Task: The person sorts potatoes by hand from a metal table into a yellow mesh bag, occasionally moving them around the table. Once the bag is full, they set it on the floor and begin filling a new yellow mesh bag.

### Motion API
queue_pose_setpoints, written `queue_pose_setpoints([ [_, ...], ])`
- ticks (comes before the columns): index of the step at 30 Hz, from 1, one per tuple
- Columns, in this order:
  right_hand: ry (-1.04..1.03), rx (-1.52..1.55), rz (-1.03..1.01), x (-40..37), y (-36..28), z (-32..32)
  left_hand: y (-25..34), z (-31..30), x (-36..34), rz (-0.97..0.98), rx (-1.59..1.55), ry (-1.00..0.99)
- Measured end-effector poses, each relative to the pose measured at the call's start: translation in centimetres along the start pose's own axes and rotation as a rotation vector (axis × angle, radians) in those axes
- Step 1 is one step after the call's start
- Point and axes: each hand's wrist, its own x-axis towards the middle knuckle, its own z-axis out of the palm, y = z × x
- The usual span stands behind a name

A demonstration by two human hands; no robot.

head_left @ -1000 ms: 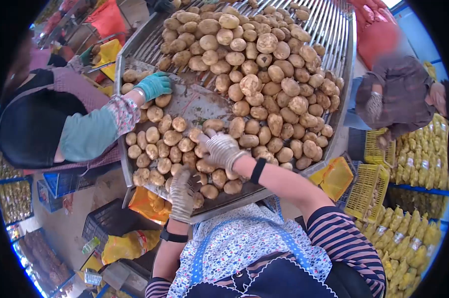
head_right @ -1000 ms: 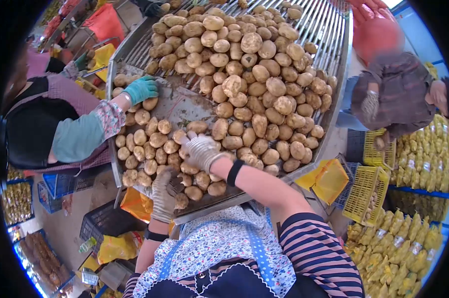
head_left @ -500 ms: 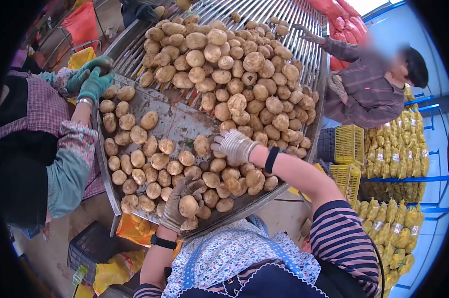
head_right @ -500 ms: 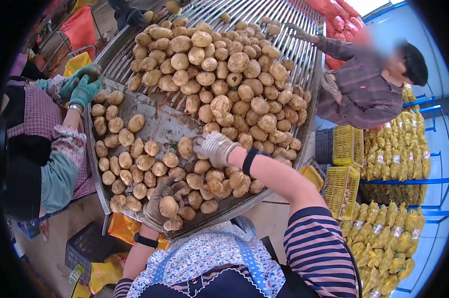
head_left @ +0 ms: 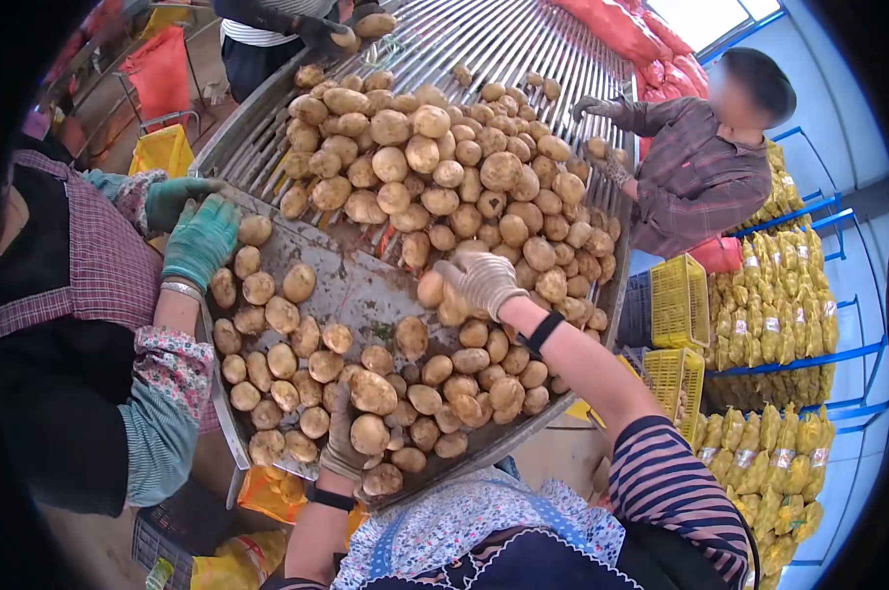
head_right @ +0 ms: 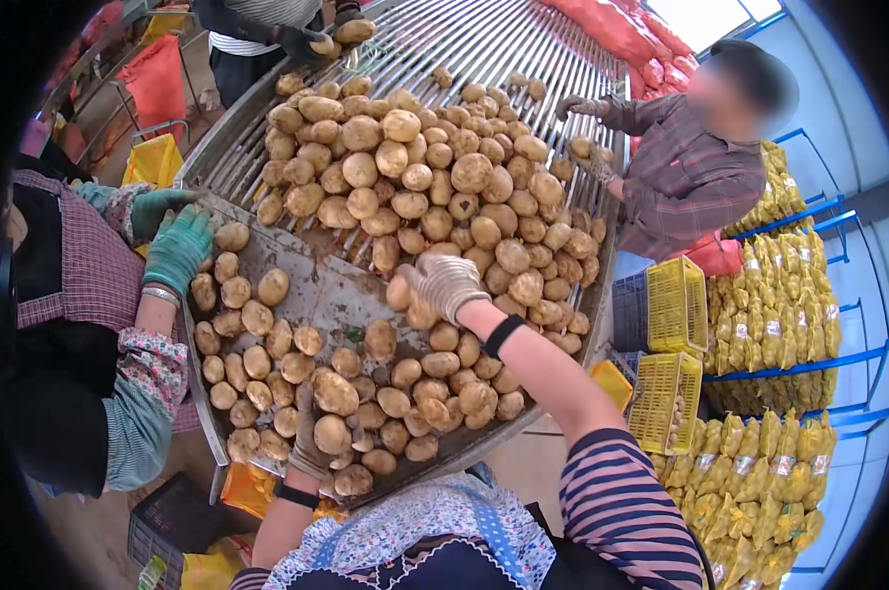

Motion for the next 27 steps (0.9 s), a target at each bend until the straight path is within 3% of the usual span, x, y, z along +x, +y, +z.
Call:
queue_pose_setpoints([
  [2,0.168,-0.176,-0.205,0.8,-1.6,0.0,0.4,1.1,-0.4,0.028,-0.010,0.078],
  [3,0.165,-0.172,-0.199,1.9,-2.3,0.2,0.6,0.9,-0.3,0.039,-0.020,0.089],
  [5,0.605,-0.021,-0.408,5.6,-4.2,0.2,1.4,-0.2,0.3,0.047,0.002,0.036],
  [6,0.610,-0.017,-0.411,7.6,-4.8,0.6,1.7,-0.2,0.3,0.051,0.008,0.035],
  [8,0.441,-0.062,-0.149,10.7,-6.3,1.1,2.4,0.5,0.6,0.097,-0.063,-0.035],
  [12,0.547,-0.274,-0.239,11.7,-6.0,3.1,3.0,2.3,0.2,0.194,-0.113,-0.007],
  [15,0.524,-0.425,-0.299,12.8,-5.1,3.3,3.4,2.6,0.4,0.098,-0.163,-0.039],
  [18,0.400,-0.383,-0.246,12.3,-5.1,2.2,3.0,2.1,0.3,0.155,-0.220,-0.050],
  [20,0.391,-0.333,-0.215,10.8,-5.1,1.8,3.1,0.3,0.7,0.036,-0.231,-0.209],
  [24,0.415,-0.222,-0.287,5.9,-3.3,1.9,1.9,1.3,0.2,0.120,-0.160,-0.090],
  [26,0.348,0.686,-0.157,3.5,-1.5,2.6,1.6,1.8,0.2,0.133,-0.161,-0.077],
  [27,0.265,1.216,-0.271,3.2,-0.7,3.7,1.4,2.6,0.2,0.140,-0.131,-0.053],
])
